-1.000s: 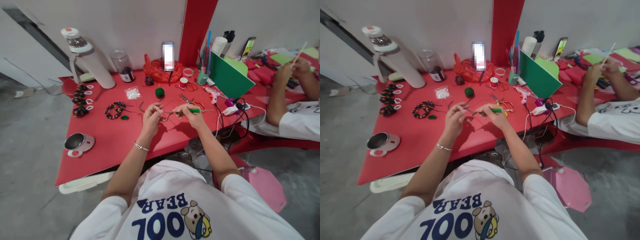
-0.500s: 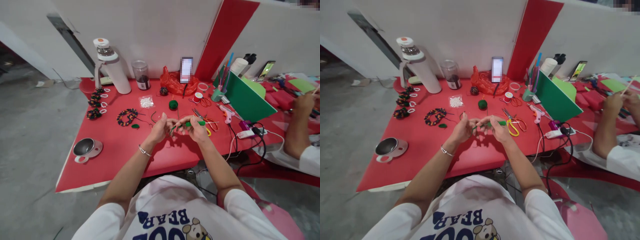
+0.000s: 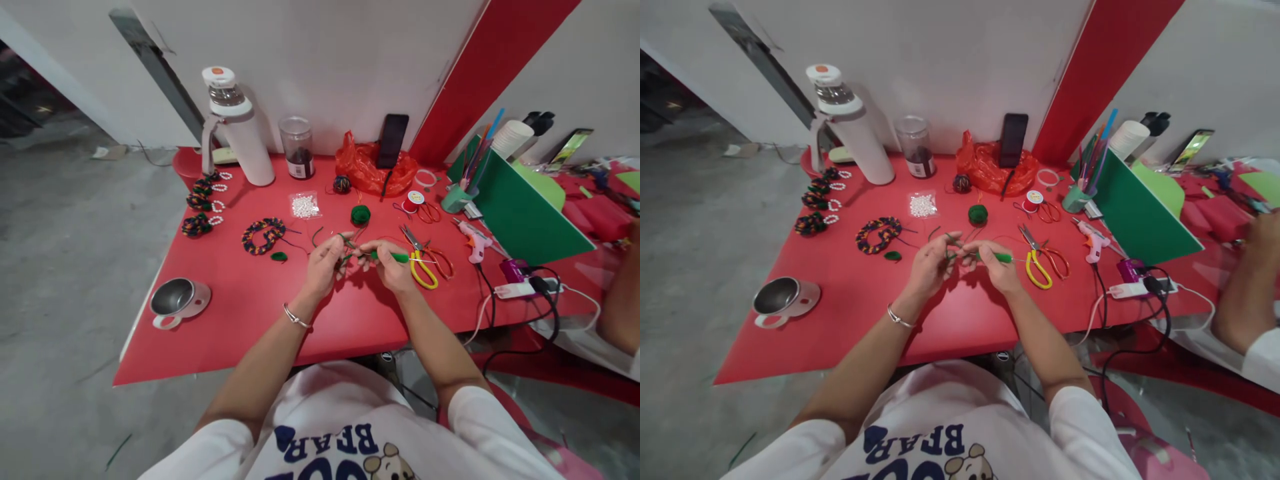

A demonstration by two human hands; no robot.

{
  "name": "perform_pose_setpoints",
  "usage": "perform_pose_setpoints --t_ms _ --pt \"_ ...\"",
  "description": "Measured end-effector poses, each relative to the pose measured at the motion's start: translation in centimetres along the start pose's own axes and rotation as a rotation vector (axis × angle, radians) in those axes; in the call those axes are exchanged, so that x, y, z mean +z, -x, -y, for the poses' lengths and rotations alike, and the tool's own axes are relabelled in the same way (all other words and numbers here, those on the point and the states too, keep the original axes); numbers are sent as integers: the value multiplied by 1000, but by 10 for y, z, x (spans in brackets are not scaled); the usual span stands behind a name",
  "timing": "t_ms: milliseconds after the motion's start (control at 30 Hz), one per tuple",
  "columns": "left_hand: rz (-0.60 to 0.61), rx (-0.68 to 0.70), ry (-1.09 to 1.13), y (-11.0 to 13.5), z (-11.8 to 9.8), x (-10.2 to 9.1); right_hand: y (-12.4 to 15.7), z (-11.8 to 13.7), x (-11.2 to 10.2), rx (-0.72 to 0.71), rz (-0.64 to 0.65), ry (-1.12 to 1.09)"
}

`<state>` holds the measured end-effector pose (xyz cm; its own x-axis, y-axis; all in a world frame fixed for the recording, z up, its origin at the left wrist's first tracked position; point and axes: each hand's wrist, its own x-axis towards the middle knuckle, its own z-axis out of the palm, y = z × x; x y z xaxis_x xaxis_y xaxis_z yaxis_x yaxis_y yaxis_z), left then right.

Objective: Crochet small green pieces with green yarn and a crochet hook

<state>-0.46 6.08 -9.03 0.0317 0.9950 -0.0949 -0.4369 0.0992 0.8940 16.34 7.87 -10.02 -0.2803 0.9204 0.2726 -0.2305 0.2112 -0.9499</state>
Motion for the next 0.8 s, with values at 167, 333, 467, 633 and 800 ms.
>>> perform_pose_setpoints --t_ms 167,333,467,633,800 --pt "-49 172 -64 -1 2 -2 5 1 5 -86 -35 131" --pt "-54 189 -34 -3 5 -4 9 9 8 -249 -17 336" --pt "-98 200 -24 -4 5 -5 8 8 8 -399 -8 541" --pt "-168 273 -99 -4 1 -5 5 6 7 -534 -8 650" --pt "-188 253 -85 -3 -2 -2 4 4 9 -554 -39 662"
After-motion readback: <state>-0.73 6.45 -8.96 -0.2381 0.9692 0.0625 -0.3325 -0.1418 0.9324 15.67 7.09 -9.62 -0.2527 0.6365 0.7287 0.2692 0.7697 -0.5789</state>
